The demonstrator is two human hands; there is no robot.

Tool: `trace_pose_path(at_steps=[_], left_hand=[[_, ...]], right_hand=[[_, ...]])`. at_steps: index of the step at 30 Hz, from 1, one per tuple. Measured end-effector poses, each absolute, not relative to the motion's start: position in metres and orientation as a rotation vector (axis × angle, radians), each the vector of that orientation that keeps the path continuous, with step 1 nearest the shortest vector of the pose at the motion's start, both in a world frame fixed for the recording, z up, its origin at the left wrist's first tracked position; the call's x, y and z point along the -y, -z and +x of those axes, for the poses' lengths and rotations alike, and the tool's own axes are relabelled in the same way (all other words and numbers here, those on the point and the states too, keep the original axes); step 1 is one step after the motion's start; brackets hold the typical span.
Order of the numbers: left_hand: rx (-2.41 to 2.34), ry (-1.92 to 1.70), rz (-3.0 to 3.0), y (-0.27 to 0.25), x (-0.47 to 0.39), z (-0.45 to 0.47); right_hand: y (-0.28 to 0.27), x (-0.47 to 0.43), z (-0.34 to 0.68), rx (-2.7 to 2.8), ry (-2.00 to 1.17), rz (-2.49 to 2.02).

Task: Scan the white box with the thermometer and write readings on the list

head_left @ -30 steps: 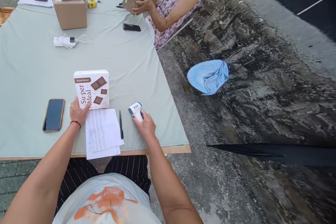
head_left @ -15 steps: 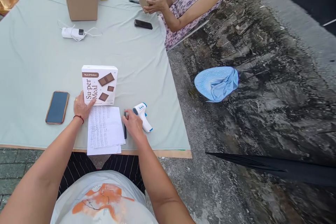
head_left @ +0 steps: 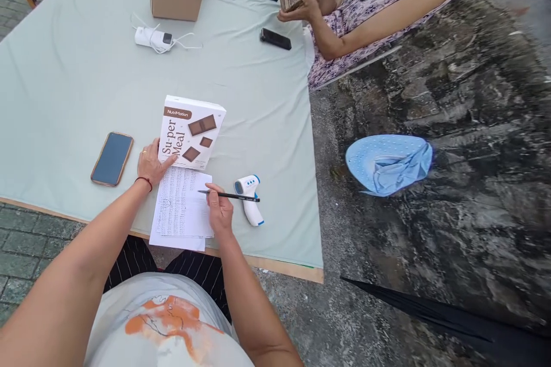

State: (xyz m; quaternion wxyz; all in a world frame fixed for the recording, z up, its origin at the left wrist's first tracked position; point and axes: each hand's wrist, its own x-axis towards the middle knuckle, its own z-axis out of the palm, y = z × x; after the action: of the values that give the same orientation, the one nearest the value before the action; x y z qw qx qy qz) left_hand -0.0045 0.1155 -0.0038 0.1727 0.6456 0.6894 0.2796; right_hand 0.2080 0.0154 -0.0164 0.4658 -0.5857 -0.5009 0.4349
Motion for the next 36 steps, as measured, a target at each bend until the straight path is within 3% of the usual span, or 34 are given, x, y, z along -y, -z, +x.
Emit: trace_pose_path(at_steps=[12, 36], left_hand=[[-1.956, -0.794, 1.835, 0.005, -0.116, -0.004], [-1.959, -0.792, 1.841, 0.004, -0.116, -0.003]], right_hand=[[0.024, -0.017, 0.186, 1.272, -0.856, -1.566], [0.023, -0.018, 0.183, 1.344, -0.896, -1.592]])
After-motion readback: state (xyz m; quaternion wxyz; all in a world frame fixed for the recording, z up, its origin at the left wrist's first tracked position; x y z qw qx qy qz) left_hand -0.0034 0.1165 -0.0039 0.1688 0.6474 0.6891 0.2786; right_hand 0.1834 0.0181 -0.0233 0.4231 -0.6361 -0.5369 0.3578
